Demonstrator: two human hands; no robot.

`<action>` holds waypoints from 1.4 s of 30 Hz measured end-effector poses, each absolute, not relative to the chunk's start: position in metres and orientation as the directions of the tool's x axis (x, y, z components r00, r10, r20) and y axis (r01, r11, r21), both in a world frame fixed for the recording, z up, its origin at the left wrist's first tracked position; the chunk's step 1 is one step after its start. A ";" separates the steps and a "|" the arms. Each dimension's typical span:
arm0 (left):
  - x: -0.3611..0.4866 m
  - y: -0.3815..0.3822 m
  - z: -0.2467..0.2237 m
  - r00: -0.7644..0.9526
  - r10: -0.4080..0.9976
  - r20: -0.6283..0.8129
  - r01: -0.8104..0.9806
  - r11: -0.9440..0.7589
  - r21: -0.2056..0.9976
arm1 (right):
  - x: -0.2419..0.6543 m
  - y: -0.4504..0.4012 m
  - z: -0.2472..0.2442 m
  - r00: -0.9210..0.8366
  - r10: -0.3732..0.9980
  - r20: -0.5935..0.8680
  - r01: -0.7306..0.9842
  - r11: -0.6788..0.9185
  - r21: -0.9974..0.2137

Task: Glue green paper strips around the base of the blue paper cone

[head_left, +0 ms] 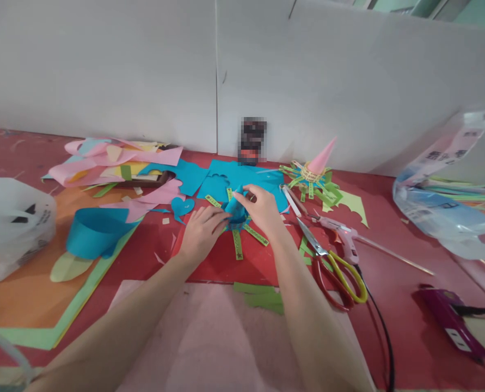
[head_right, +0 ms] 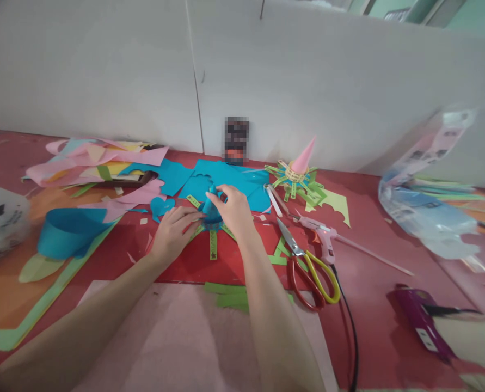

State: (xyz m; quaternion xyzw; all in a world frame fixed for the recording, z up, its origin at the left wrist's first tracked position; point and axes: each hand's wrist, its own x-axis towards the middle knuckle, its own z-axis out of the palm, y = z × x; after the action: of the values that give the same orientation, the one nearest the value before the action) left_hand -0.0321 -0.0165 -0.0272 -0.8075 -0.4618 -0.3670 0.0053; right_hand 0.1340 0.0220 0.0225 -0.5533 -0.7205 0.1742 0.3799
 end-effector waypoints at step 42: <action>-0.022 -0.011 -0.030 0.306 0.789 0.533 0.720 -0.558 0.413 | 0.149 0.005 0.056 0.133 0.902 0.410 0.669 0.223 -0.709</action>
State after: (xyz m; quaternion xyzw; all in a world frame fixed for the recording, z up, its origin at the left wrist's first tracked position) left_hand -0.0219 -0.0108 -0.0301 -0.8068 -0.4676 -0.3580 -0.0483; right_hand 0.1491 0.0048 0.0558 -0.6091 -0.6448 0.1322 0.4424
